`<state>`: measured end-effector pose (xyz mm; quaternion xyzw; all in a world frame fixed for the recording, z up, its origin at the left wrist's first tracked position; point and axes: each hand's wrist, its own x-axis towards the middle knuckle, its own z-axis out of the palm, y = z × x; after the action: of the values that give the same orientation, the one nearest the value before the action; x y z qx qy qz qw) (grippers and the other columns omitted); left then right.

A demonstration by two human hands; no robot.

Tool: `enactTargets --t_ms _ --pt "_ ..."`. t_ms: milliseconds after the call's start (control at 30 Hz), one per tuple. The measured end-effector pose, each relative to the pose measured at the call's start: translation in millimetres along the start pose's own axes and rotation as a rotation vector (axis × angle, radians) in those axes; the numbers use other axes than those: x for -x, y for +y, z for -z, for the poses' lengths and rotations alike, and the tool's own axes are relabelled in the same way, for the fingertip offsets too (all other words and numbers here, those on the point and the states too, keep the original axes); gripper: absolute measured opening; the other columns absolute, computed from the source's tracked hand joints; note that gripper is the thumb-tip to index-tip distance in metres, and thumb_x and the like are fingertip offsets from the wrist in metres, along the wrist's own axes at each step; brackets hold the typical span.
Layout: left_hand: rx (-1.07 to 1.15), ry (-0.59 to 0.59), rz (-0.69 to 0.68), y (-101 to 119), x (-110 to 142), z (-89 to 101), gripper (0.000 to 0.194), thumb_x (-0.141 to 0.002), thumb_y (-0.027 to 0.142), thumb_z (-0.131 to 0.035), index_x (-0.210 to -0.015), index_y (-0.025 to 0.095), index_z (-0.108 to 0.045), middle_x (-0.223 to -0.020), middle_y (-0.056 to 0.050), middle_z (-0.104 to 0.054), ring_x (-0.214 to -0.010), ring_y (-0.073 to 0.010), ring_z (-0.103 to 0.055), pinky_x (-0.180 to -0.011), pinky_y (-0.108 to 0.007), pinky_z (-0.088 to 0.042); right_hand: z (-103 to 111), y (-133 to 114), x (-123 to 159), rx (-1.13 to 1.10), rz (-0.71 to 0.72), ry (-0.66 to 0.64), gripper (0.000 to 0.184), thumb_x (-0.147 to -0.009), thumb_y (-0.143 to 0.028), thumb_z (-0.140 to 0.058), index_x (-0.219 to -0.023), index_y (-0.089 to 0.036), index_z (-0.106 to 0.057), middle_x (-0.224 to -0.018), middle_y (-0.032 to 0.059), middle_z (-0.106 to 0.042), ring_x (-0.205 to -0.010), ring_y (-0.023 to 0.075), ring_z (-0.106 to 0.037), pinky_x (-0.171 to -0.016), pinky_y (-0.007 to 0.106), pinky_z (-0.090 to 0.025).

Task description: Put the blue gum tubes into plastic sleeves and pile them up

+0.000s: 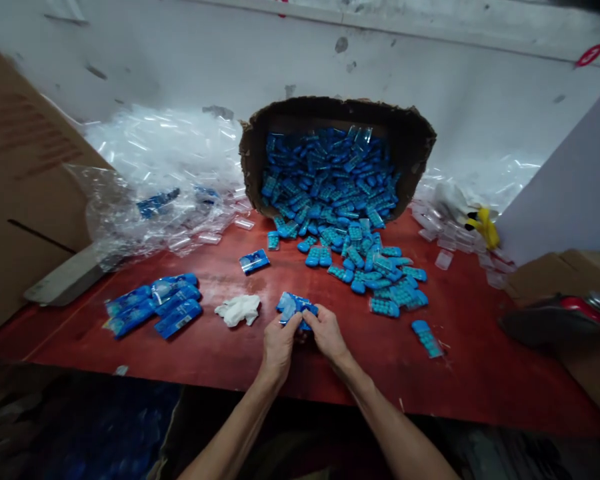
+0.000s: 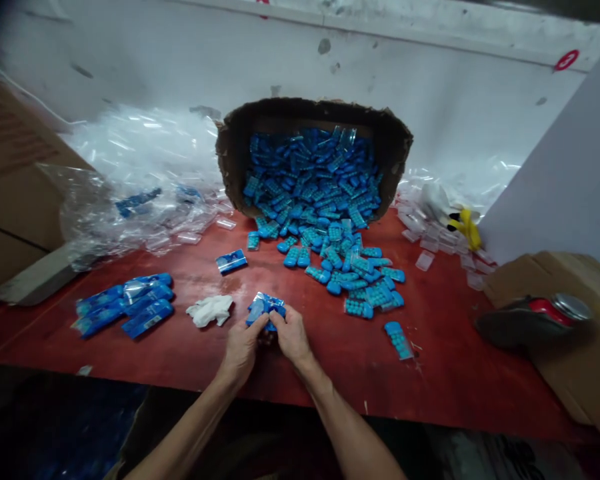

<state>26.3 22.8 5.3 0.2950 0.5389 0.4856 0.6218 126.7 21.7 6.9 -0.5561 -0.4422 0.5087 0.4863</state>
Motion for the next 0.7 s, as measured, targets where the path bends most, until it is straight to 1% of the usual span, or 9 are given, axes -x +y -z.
enactTargets --t_ms 100,167,233,300,400,600,700 --pt "-0.072 -0.049 0.030 1 1 1.9 0.029 -0.055 0.037 -0.066 -0.066 0.012 -0.057 -0.048 0.003 -0.054 -0.038 -0.0088 -0.047 -0.039 -0.020 -0.037 6 -1 0 0.025 -0.001 -0.054 0.016 -0.070 -0.030 -0.051 -0.064 -0.015 -0.051 -0.055 -0.0046 -0.047 -0.050 0.0078 -0.041 -0.048 0.019 -0.034" --pt "-0.113 -0.086 0.031 2 4 3.6 0.029 -0.056 0.037 -0.066 -0.066 0.012 -0.056 -0.045 0.003 -0.053 -0.037 -0.0079 -0.045 -0.038 -0.019 -0.035 11 -3 2 0.081 0.017 -0.109 0.014 -0.069 -0.027 -0.052 -0.062 -0.015 -0.051 -0.055 -0.0048 -0.047 -0.050 0.0073 -0.040 -0.047 0.018 -0.033" --pt "-0.096 -0.094 0.015 2 8 4.1 0.027 -0.057 0.036 -0.066 -0.064 0.012 -0.055 -0.043 0.004 -0.050 -0.036 -0.0061 -0.043 -0.037 -0.017 -0.033 13 -4 5 0.138 0.036 -0.146 0.014 -0.071 -0.026 -0.050 -0.063 -0.015 -0.051 -0.055 -0.0050 -0.046 -0.051 0.0070 -0.040 -0.047 0.018 -0.032" --pt "-0.039 -0.085 0.013 1 11 3.0 0.027 -0.058 0.035 -0.065 -0.065 0.012 -0.055 -0.046 0.004 -0.052 -0.038 -0.0052 -0.043 -0.038 -0.016 -0.033 13 -4 8 0.151 0.045 -0.131 0.015 -0.073 -0.027 -0.048 -0.064 -0.015 -0.051 -0.056 -0.0047 -0.046 -0.051 0.0072 -0.040 -0.047 0.018 -0.032" --pt "0.013 -0.100 0.028 -2 14 0.3 0.028 -0.058 0.035 -0.065 -0.069 0.011 -0.056 -0.052 0.003 -0.055 -0.042 -0.0061 -0.045 -0.040 -0.017 -0.035 11 -1 13 0.139 0.050 -0.080 0.017 -0.075 -0.029 -0.046 -0.066 -0.016 -0.049 -0.057 -0.0038 -0.048 -0.052 0.0079 -0.042 -0.047 0.018 -0.033" --pt "0.067 -0.148 0.098 -2 20 -6.4 0.027 -0.056 0.034 -0.065 -0.066 0.012 -0.053 -0.048 0.004 -0.052 -0.037 -0.0069 -0.044 -0.036 -0.018 -0.034 14 -1 23 0.140 0.060 -0.070 0.021 -0.078 -0.034 -0.043 -0.066 -0.017 -0.046 -0.056 -0.0034 -0.050 -0.050 0.0087 -0.046 -0.045 0.018 -0.035" --pt "0.036 -0.114 0.066 -2 24 -9.9 0.025 -0.058 0.035 -0.063 -0.065 0.013 -0.052 -0.043 0.005 -0.048 -0.034 -0.0066 -0.042 -0.034 -0.018 -0.033 14 2 27 0.047 0.012 -0.061 0.025 -0.079 -0.036 -0.042 -0.064 -0.017 -0.046 -0.052 -0.0038 -0.049 -0.046 0.0087 -0.046 -0.043 0.019 -0.035"
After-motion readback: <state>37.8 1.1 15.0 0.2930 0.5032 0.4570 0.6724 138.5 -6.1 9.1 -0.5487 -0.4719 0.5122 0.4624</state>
